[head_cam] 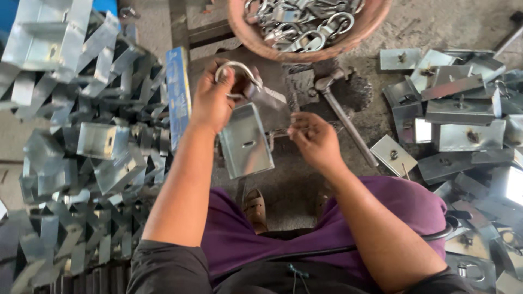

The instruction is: The person positions metal rings and brackets onto a metal base by hand and using a hammer, then welds the components together using a welding tool, resulting in multiple sparks.

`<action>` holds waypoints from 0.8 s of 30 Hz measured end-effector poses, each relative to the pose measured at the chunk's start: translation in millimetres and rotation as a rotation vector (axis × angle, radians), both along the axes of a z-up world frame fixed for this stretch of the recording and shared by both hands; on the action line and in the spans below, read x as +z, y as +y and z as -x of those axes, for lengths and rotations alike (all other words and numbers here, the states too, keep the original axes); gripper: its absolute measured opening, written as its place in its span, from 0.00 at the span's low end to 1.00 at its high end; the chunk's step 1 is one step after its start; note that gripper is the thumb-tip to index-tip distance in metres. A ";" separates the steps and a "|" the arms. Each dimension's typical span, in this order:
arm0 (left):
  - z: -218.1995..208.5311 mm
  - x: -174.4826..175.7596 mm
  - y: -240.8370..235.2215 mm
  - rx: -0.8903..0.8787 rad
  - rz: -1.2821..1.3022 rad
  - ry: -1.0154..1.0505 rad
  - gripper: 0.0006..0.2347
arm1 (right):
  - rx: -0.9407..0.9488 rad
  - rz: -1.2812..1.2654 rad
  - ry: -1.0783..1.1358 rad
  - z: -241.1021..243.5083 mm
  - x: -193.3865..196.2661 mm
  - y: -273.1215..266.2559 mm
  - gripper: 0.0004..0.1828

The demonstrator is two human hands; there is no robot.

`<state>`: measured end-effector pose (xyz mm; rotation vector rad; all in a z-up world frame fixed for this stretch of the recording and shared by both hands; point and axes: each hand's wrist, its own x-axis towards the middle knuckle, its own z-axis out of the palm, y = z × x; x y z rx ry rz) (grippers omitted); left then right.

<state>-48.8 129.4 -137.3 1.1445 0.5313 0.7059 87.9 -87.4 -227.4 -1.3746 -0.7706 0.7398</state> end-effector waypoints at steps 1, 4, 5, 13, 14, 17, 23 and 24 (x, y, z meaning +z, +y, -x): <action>5.6 -2.7 -12.6 0.038 -0.028 -0.012 0.06 | -0.008 -0.018 0.014 -1.3 -3.0 -0.5 0.18; 24.9 -15.2 -39.4 0.193 -0.106 0.057 0.06 | -0.086 0.046 -0.207 -16.5 -7.9 -9.5 0.18; 31.1 -19.6 -44.0 0.248 -0.128 0.098 0.05 | -0.114 0.070 -0.168 -23.9 -8.8 -11.5 0.18; 40.4 -61.1 -37.6 0.316 -0.435 0.296 0.07 | -0.413 0.395 -0.770 -84.8 -44.8 -38.1 0.25; 38.4 -66.4 -37.6 0.310 -0.443 0.296 0.08 | -0.423 0.455 -0.821 -89.1 -52.5 -39.7 0.27; 30.3 -73.2 -37.6 0.343 -0.543 0.240 0.08 | -0.379 0.538 -0.732 -94.3 -68.6 -44.4 0.26; 36.4 -63.1 -42.9 0.297 -0.656 0.333 0.07 | -0.351 0.601 -0.707 -76.4 -66.9 -47.0 0.22; 39.5 -61.2 -41.0 0.302 -0.804 0.358 0.07 | -0.345 0.592 -0.685 -71.8 -62.1 -49.3 0.22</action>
